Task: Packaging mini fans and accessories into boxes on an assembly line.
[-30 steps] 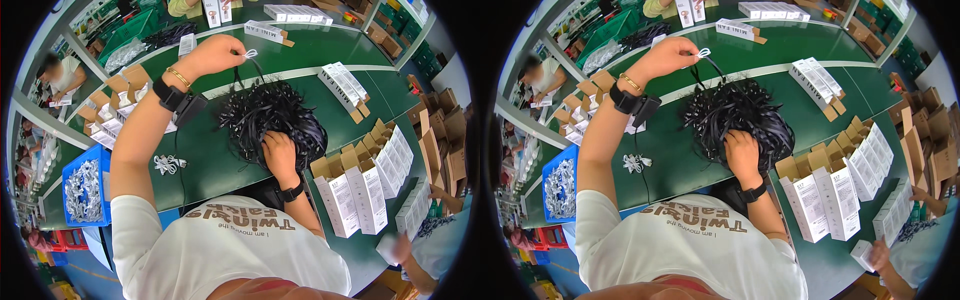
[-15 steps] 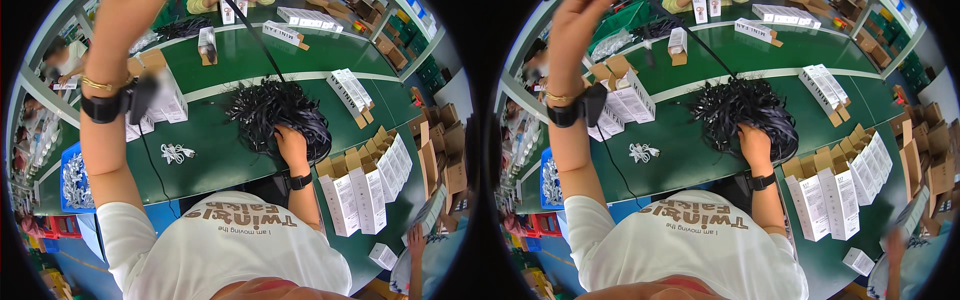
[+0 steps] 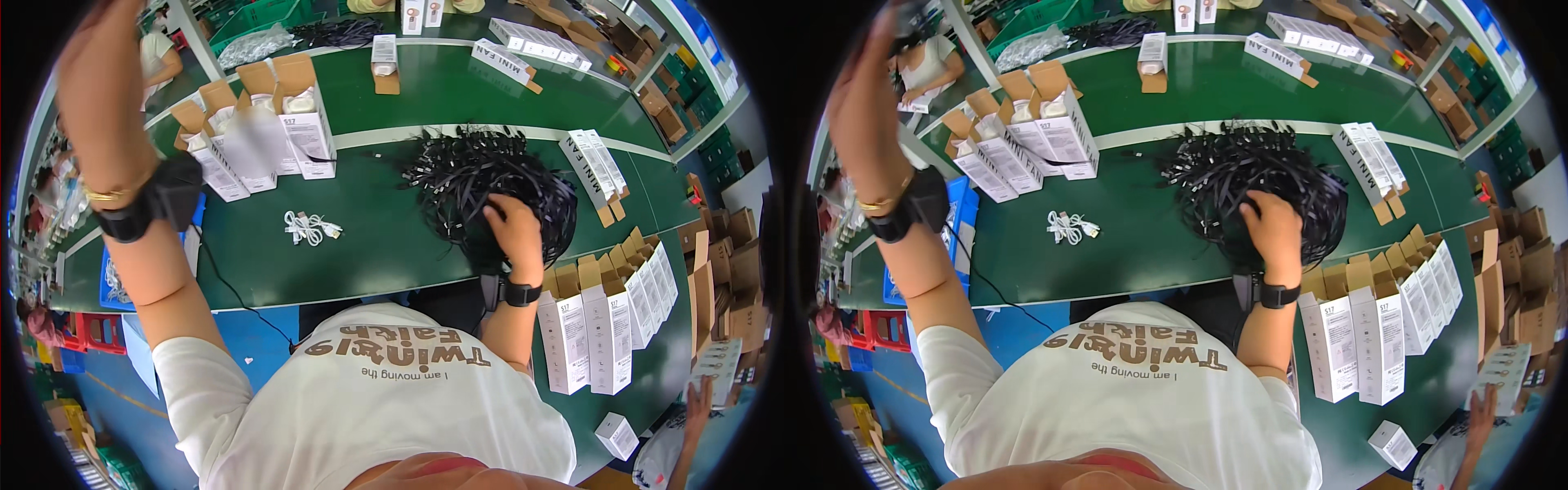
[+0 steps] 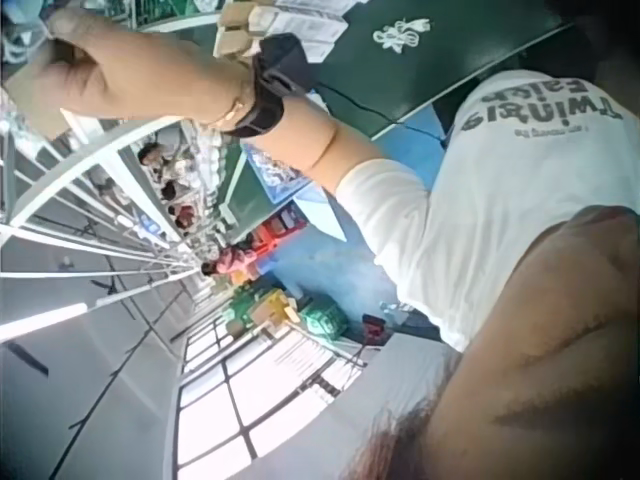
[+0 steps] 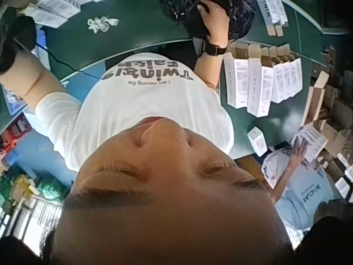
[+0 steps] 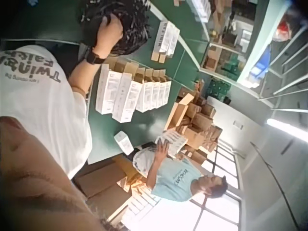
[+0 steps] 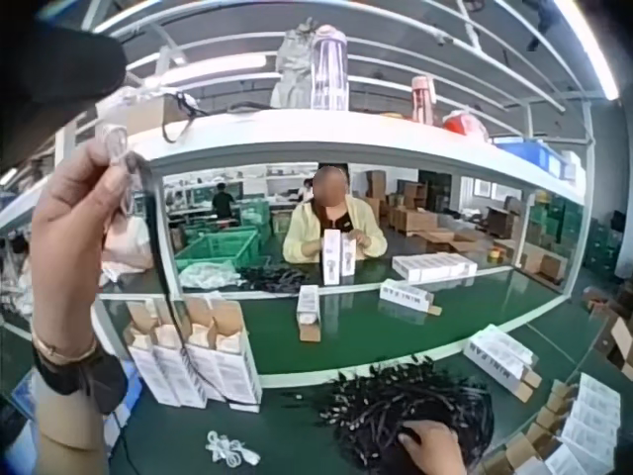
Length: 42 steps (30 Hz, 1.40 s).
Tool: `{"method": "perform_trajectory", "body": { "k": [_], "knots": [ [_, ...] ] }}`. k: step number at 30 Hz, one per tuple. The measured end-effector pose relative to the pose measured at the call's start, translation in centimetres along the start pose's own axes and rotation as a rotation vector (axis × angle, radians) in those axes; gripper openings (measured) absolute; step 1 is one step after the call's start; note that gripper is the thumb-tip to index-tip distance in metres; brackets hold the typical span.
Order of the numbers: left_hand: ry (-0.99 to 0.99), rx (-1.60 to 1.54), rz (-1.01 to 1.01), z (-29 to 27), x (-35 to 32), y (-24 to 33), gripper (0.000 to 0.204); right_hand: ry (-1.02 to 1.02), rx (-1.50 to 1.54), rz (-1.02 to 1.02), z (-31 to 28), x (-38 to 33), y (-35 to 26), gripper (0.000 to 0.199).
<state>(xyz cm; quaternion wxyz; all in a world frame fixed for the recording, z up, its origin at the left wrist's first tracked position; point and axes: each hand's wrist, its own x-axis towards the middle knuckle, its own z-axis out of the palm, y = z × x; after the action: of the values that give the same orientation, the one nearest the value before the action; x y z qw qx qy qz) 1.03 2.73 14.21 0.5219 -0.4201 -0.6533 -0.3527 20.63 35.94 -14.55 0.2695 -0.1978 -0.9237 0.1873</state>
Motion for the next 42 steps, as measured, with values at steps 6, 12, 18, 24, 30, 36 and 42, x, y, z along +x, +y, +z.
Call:
{"method": "perform_trajectory", "body": {
  "k": [6,12,18,24,30,36,42],
  "knots": [
    [-0.587,-0.45,0.25,6.1,-4.1,5.7,0.004,0.249,0.536,0.032,-4.4,1.9,-7.7,0.027],
    [-0.494,-0.638,0.332,7.1,-7.6,5.3,0.017,-0.309,1.309,-0.221,-5.5,3.1,-16.4,0.032],
    [-0.367,-0.052,0.242,2.7,-10.7,0.6,0.015,-0.206,1.221,-0.303,-9.1,3.7,-14.4,0.022],
    [-0.554,-0.176,0.02,1.5,-17.2,1.3,0.017,-0.102,1.47,-0.44,-10.5,3.9,-18.9,0.021],
    [-0.756,-0.78,-0.173,2.0,-20.2,2.9,0.02,-0.182,1.549,-0.484,-9.7,3.4,-22.3,0.025],
    [-0.565,-1.499,-1.11,-0.7,-25.2,1.5,0.017,-0.087,1.669,-0.455,-10.3,2.6,-18.6,0.026],
    [-0.805,-0.928,-0.914,-3.9,-28.2,-1.5,0.014,-0.056,1.847,-0.46,-10.7,2.0,-16.4,0.024]
  ]
}}
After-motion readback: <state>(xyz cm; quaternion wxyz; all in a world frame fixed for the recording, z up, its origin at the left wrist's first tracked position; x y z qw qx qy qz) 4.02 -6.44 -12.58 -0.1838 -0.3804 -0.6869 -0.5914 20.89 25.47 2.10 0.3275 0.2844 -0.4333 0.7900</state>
